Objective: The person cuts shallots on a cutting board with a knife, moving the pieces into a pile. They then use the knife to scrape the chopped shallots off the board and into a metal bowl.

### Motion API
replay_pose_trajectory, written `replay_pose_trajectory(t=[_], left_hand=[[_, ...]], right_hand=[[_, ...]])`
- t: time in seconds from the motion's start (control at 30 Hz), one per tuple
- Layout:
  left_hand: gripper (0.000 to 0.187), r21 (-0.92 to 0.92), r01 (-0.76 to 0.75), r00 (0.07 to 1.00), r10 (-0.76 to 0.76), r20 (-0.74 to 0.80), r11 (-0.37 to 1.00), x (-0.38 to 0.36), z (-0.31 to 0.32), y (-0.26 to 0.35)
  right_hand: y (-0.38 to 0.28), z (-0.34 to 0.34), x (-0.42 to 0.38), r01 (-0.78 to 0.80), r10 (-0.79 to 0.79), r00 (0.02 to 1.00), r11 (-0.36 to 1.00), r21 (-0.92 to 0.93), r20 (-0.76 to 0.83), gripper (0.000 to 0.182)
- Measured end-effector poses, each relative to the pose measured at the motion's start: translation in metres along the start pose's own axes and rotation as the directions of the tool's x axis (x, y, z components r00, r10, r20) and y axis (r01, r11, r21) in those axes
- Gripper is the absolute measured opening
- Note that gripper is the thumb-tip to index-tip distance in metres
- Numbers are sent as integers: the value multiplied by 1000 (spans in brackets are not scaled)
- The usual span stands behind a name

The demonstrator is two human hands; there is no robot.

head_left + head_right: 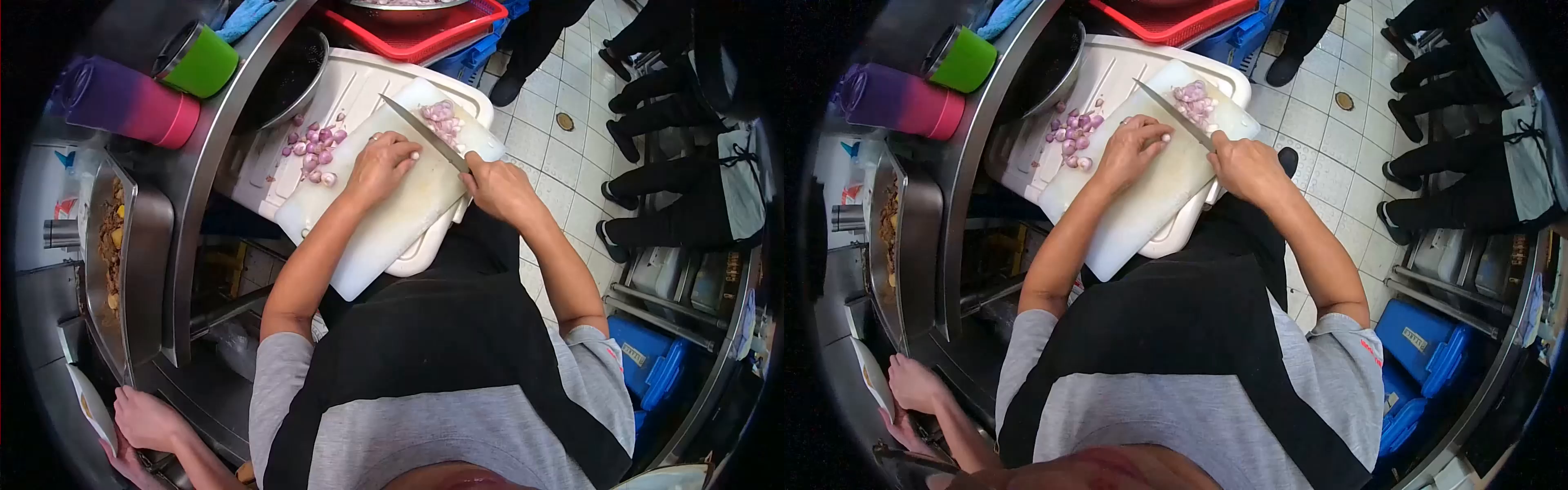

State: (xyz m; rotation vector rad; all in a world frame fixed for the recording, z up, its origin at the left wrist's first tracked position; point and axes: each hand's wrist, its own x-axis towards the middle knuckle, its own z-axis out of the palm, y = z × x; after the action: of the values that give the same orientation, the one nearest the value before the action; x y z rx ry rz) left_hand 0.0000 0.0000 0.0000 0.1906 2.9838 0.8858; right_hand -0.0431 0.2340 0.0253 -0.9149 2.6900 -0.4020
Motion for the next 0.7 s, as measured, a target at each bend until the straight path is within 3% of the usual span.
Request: replay_pose_trajectory(t=[0.07,0.2,0.33,0.57,0.7], left_hand=[[25,-104,-66,973,40,-228,992,-4,1,-8],[24,-205,-38,948,-30,-317,978,-8,17,-3],[16,-41,-107,917,83,-389,993,-8,28,-3],[9,-31,-140,895,112,-432,990,-5,32,-5],[13,-14,-162,882,138,-450,987,-5,33,-5]], right_hand=[[-10,0,-2,68,-68,997,998,1,-41,25],[-16,-3,-7,66,-66,998,998,-23,-5,25],[-15,3,1,101,-100,995,994,-34,13,24],[-30,-21,-4,97,-83,987,990,-98,139,20],[-26,1,7,83,-78,992,996,-45,102,22]])
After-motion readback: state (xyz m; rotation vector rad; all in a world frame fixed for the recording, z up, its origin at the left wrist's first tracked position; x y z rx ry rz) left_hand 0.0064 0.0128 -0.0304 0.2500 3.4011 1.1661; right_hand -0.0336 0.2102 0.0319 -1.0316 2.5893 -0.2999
